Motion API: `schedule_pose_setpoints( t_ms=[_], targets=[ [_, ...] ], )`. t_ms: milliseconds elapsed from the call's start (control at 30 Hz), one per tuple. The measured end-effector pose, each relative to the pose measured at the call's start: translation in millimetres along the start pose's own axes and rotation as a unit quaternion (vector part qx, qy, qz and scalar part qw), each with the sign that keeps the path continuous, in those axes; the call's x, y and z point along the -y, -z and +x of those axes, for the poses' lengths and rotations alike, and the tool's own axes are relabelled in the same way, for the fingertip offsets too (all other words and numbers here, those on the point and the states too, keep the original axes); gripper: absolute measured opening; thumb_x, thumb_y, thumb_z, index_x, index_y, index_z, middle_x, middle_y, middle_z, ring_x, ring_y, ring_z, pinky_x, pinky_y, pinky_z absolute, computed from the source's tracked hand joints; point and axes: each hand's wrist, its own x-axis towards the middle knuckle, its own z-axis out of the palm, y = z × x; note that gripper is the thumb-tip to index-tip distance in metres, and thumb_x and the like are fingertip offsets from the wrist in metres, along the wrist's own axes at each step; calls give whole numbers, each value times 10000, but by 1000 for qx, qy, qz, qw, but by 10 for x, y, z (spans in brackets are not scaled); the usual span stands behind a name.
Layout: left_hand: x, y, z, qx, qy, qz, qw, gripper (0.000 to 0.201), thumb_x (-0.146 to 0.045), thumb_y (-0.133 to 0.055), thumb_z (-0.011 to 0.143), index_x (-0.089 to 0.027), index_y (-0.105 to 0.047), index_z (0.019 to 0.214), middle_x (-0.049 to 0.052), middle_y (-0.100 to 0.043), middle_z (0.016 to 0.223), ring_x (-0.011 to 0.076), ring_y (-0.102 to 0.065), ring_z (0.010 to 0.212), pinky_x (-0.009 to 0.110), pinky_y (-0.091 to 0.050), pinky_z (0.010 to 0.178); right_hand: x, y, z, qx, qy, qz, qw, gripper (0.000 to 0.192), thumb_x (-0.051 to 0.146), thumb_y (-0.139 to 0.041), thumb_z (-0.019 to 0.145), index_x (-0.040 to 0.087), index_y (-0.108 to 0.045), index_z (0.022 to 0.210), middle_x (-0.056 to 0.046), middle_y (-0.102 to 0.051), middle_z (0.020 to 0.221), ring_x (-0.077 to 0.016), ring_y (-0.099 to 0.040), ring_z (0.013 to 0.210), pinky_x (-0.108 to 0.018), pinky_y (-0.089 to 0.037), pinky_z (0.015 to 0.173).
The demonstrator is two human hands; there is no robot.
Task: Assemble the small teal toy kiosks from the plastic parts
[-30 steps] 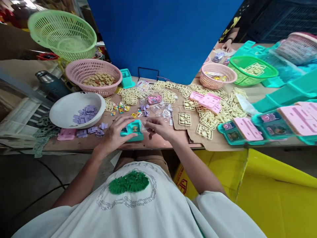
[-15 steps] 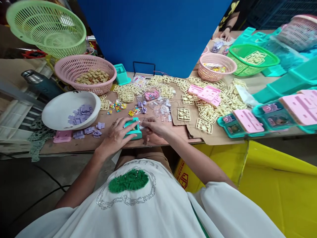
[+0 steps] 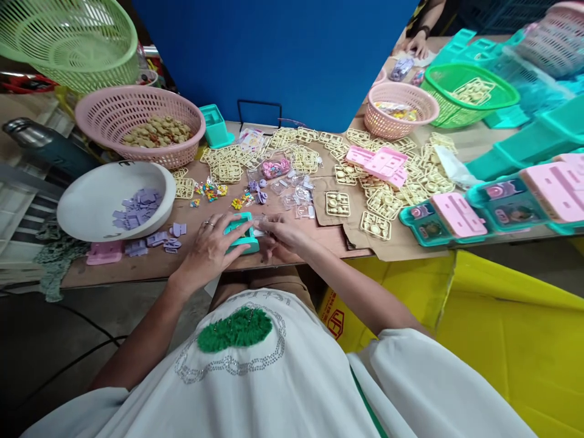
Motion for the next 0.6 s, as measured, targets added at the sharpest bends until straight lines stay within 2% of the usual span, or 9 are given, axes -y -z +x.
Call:
schedule_pose_setpoints(
  t_ms=[100, 167, 233, 367, 433, 533, 600],
  targets=[
    [11, -2, -9, -5, -4, 7, 1000, 474, -380, -598, 1062, -240, -610, 1514, 153, -651, 1452, 361, -576, 1349, 550, -516, 1130, 87, -46, -30, -84, 40, -77, 993, 410, 496, -842, 845, 215, -549, 787, 80, -520, 475, -98, -478, 367, -207, -446, 333],
    [13, -1, -17, -5, -6, 7, 1000, 478, -376, -594, 1063, -226, -606, 1517, 154, -649, 1458, 361, -572, 1355, 553, -506, 1150, 112, -73, -34, -110, 54, -104, 987, 375, 452, -848, 843, 224, -550, 844, 85, -555, 485, -92, -473, 363, -190, -428, 330],
    [8, 1, -19, -5, -8, 5, 1000, 472, -370, -594, 1064, -215, -611, 1509, 152, -642, 1470, 362, -567, 1362, 554, -496, 1168, 92, -86, -23, -101, 50, -85, 990, 394, 469, -844, 841, 234, -528, 846, 99, -535, 472, -90, -470, 359, -192, -459, 345],
    [-7, -7, -10, -15, -6, 12, 1000, 465, -372, -606, 1058, -225, -618, 1499, 151, -646, 1449, 363, -580, 1339, 551, -508, 1154, -18, -76, 1, -28, 9, 43, 999, 485, 573, -853, 796, 232, -509, 824, 159, -380, 411, -50, -288, 331, -238, -555, 391],
    [1, -25, -11, -19, -6, 9, 1000, 459, -369, -617, 1053, -241, -621, 1494, 145, -648, 1440, 364, -586, 1331, 553, -518, 1142, -48, -65, -6, -7, 1, 73, 997, 511, 595, -872, 776, 227, -523, 837, 173, -354, 404, -43, -246, 337, -270, -605, 430],
    [58, -80, -58, -56, -16, -40, 998, 504, -327, -654, 1033, -278, -580, 1529, 132, -624, 1470, 352, -569, 1389, 557, -497, 1191, -44, -59, -47, -41, 27, 61, 997, 554, 625, -907, 752, 232, -522, 821, 153, -401, 423, -64, -352, 338, -267, -605, 432],
    [126, -149, -134, -117, -3, -87, 989, 674, -328, -717, 997, -306, -462, 1621, 143, -559, 1551, 354, -506, 1495, 573, -437, 1263, -42, -58, -87, -93, 51, 54, 993, 580, 668, -911, 736, 237, -530, 815, 125, -456, 459, -95, -455, 368, -274, -602, 435]
  ],
)
